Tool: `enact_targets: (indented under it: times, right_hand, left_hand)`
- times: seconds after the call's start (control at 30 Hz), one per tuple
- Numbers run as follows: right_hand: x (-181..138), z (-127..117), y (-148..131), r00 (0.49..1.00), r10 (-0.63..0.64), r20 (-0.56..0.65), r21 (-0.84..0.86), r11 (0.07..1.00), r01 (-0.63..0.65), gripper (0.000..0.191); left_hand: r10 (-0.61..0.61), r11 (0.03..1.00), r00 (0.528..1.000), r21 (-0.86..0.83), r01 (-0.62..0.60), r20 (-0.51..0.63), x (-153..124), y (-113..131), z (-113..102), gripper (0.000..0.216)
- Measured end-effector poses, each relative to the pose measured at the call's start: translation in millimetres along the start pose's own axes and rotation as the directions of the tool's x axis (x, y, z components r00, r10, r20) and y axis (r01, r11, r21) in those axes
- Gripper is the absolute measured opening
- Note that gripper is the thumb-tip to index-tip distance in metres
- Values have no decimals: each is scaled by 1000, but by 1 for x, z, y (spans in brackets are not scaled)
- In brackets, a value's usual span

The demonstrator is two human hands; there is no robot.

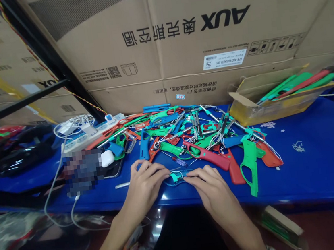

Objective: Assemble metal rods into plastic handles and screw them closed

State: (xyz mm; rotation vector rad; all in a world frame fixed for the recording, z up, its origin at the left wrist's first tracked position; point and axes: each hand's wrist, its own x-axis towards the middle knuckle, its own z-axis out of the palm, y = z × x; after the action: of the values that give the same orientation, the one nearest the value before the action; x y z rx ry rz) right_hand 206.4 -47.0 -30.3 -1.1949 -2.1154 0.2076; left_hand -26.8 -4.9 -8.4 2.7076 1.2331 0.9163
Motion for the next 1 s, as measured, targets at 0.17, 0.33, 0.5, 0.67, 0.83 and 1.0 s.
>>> enact_targets:
  times: [0.17, 0.33, 0.5, 0.67, 0.83, 1.0]
  right_hand:
    - [1, 0, -2, 1000, 21, -2, -1, 1000, -21, 30]
    - [2, -1, -3, 1000, 20, -11, 8, 1000, -20, 31]
    - [2, -3, -3, 999, 27, 18, 33, 999, -27, 29]
    - [2, -2, -3, 1000, 22, 14, 34, 999, -22, 29]
    - [2, -1, -3, 999, 34, 13, 28, 999, -34, 30]
    - [3, -1, -3, 1000, 25, 6, 29, 999, -25, 34]
  left_hand:
    - [-6, 1000, 998, -22, 7, 55, 7, -2, -4, 20]
    - [-23, 999, 999, -42, 25, 44, 8, -3, -2, 18]
    - [16, 1000, 999, 6, -16, -40, 5, -2, 1, 18]
    - [28, 1000, 1000, -11, -28, -9, 4, -4, 0, 16]
    - [30, 999, 1000, -28, -29, 8, 3, -6, 0, 16]
    - [36, 999, 999, -8, -36, 7, 3, -6, 3, 17]
